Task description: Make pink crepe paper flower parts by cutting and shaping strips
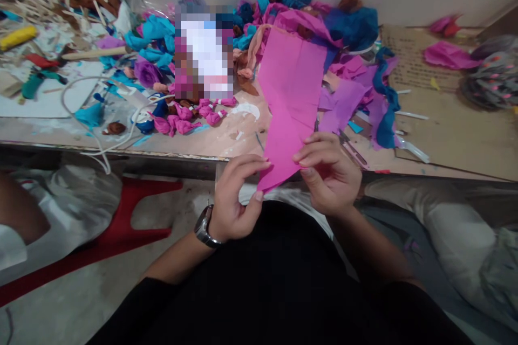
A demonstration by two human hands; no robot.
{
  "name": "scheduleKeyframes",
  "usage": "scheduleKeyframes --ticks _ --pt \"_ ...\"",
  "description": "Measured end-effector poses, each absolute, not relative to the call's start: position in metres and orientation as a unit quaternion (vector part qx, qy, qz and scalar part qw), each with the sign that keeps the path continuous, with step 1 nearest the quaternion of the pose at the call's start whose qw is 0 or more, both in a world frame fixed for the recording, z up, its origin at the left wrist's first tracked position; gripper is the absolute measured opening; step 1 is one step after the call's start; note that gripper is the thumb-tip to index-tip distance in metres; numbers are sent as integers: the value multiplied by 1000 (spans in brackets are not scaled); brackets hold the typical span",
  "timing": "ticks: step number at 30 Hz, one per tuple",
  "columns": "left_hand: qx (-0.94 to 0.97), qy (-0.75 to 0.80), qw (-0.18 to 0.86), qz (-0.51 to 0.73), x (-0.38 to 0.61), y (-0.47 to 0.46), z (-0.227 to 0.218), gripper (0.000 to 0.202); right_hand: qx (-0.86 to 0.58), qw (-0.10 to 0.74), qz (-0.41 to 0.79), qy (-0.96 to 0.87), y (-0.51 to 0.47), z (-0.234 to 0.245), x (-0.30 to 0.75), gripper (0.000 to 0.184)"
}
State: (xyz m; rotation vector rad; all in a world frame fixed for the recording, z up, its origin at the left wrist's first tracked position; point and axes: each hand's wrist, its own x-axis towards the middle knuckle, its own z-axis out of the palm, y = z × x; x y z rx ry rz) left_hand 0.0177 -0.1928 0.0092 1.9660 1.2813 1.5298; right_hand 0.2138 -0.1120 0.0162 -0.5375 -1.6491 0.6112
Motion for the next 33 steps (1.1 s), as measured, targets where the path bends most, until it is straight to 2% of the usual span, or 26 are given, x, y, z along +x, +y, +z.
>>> scheduleKeyframes --ticks 6,11,13,15,19,22,26,33 --pt "717 425 94 545 19 -193 2 49 -240 602 241 -722 -112 16 215 7" --pt "731 450 -22 511 34 -187 -8 86 -246 611 236 -715 -113 18 212 6" --pt "717 461 -41 520 44 -183 -12 92 -252 611 229 -714 -114 19 209 5" --pt "711 459 -39 532 51 -177 -15 87 -256 612 226 -713 -115 21 206 5" --pt "724 413 -2 553 56 -164 -18 57 -260 634 228 -692 -115 25 203 6" --pt "717 398 5 573 57 -156 -17 44 -283 642 226 -676 -116 27 203 5" --pt "709 402 -6 579 59 -149 -13 39 -311 653 243 -647 -117 27 204 4" --pt "704 377 -15 602 55 -142 -2 31 -273 693 250 -619 -112 25 202 5"
